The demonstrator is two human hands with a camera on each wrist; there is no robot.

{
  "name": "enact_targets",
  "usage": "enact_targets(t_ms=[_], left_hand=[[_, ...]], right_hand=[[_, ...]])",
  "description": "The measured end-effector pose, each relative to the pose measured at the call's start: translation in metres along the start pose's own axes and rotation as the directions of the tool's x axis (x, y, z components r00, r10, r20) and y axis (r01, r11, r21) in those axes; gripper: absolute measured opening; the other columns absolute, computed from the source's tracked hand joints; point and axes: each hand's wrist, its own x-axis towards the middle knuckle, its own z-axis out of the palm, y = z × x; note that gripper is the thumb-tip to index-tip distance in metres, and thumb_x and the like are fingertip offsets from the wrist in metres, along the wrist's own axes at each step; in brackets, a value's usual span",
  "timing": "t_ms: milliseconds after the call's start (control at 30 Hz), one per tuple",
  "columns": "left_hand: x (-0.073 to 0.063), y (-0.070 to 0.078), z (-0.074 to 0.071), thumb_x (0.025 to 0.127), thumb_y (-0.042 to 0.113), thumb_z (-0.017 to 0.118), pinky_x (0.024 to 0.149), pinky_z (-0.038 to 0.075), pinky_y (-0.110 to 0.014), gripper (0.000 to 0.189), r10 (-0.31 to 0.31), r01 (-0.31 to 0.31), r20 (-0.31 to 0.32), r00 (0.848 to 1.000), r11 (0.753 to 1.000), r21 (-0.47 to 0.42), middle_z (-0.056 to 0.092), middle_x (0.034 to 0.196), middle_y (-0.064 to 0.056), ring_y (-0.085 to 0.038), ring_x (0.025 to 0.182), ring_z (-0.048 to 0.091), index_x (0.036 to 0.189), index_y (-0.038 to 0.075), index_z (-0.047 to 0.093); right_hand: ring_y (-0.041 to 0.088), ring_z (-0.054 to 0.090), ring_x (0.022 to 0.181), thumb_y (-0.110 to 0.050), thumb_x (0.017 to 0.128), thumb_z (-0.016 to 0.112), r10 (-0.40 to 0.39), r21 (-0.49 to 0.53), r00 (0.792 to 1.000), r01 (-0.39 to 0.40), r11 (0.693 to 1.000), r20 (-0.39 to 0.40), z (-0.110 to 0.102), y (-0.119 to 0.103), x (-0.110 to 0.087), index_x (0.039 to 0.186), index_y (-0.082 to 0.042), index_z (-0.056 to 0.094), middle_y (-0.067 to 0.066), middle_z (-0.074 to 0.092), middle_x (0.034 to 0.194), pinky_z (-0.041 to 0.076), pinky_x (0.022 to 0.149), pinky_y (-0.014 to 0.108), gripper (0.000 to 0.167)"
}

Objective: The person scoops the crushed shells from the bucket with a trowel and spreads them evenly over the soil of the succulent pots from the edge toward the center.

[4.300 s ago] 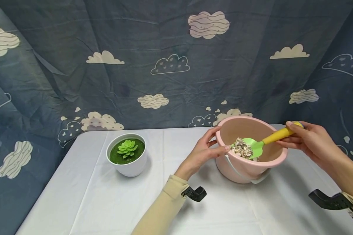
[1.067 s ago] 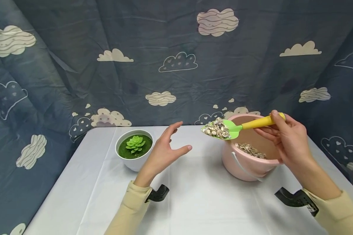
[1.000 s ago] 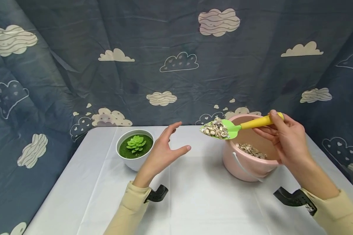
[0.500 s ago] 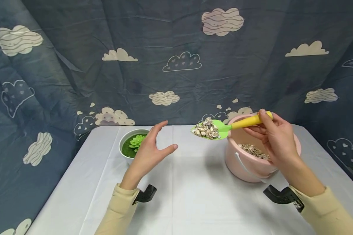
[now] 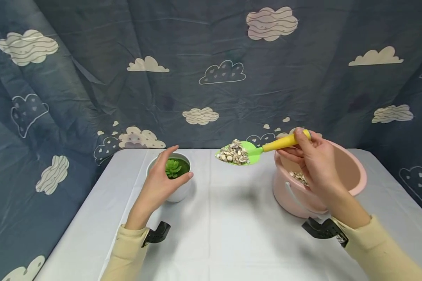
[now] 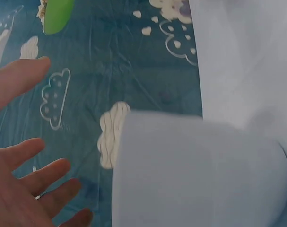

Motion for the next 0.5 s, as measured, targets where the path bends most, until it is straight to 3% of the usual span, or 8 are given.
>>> enact_targets(t_ms=[133,267,500], left_hand=[[-0.003,-0.012,-0.009,0.08,0.042,0.081,0.107,0.032,-0.056,0.088,0.014,-0.013,-0.036,0.999,0.999,0.035,0.031,0.155,-0.002,-0.027,0.14,0.032,0.152,0.026,0.033],[-0.006,-0.027,-0.016,0.079,0.043,0.082,0.108,0.03,-0.056,0.093,-0.014,0.016,-0.04,0.999,0.999,0.051,0.026,0.156,-0.002,-0.028,0.141,0.029,0.154,0.024,0.03],[-0.008,-0.049,-0.018,0.078,0.045,0.082,0.11,0.027,-0.057,0.103,-0.083,0.083,0.007,0.997,0.996,0.035,0.018,0.159,-0.009,-0.032,0.143,0.025,0.156,0.017,0.022]], right_hand=[[0.029,0.071,0.093,-0.024,0.093,0.067,-0.012,-0.013,1.0,0.013,1.0,0.027,0.009,0.005,0.003,0.124,0.006,0.047,0.018,0.064,0.111,0.055,0.075,0.037,0.048],[0.03,0.07,0.095,-0.025,0.093,0.067,0.01,0.01,0.999,-0.011,1.0,0.038,0.017,0.01,0.005,0.122,0.007,0.046,0.018,0.068,0.109,0.055,0.075,0.037,0.048],[0.03,0.07,0.094,-0.026,0.093,0.067,0.069,0.02,0.996,-0.07,0.997,0.051,0.031,0.019,0.007,0.123,0.005,0.045,0.02,0.065,0.112,0.055,0.078,0.039,0.048]])
